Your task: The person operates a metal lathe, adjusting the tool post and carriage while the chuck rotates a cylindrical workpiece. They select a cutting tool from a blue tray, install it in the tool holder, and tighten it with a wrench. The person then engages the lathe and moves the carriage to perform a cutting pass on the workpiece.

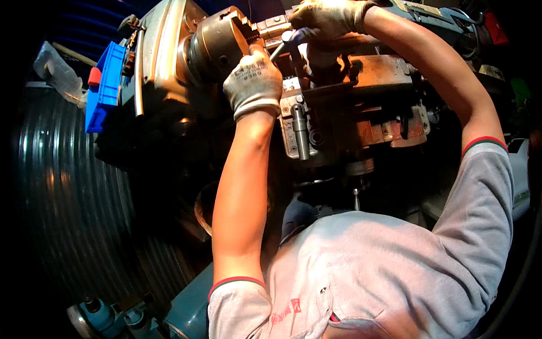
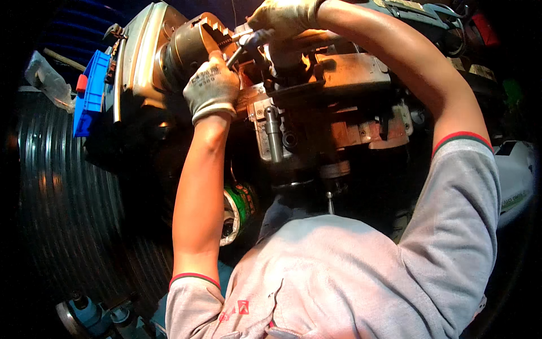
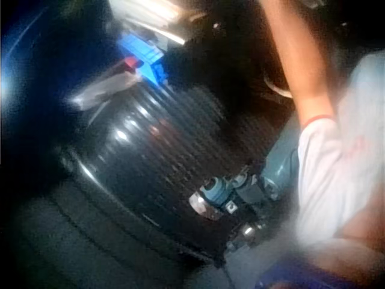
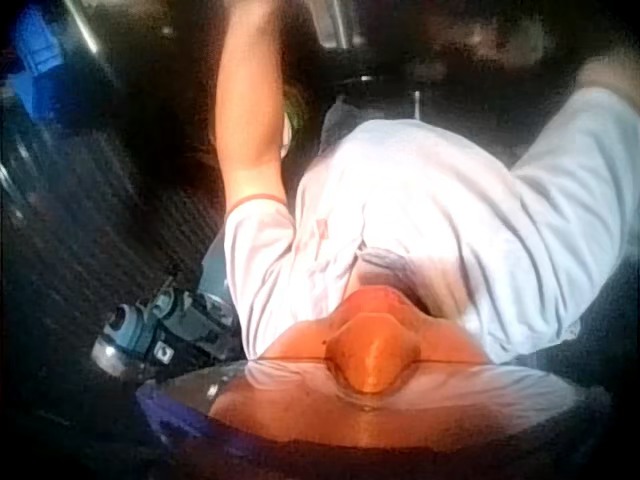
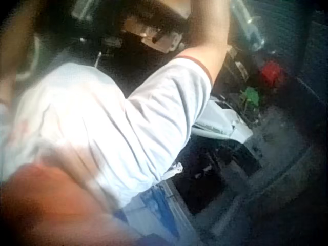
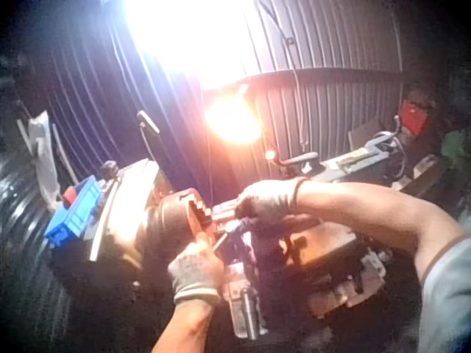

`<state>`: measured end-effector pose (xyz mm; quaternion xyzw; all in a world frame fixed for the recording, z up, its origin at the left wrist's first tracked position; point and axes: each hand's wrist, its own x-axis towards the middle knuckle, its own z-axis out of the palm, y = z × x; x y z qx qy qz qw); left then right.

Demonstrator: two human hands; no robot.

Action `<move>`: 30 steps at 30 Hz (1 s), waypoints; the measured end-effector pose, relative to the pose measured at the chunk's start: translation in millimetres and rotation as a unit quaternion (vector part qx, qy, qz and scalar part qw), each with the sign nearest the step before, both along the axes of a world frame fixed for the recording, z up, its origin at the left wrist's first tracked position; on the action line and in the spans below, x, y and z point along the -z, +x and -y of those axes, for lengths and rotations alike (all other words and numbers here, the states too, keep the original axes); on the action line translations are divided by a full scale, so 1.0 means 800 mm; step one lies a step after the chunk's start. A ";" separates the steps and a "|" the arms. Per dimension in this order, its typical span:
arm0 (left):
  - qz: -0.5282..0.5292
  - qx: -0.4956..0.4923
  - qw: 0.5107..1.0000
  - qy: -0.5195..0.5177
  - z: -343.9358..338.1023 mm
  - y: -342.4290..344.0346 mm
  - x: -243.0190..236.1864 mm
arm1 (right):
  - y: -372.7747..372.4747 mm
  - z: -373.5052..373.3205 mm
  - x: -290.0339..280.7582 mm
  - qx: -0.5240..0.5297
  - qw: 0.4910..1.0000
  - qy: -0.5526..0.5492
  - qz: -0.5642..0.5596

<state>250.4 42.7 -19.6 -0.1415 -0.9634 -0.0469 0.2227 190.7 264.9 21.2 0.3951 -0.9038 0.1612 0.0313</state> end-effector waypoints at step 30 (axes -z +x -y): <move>0.220 0.180 0.953 0.100 0.030 -0.061 -0.056 | 0.000 0.007 -0.018 0.132 0.987 -0.083 -0.038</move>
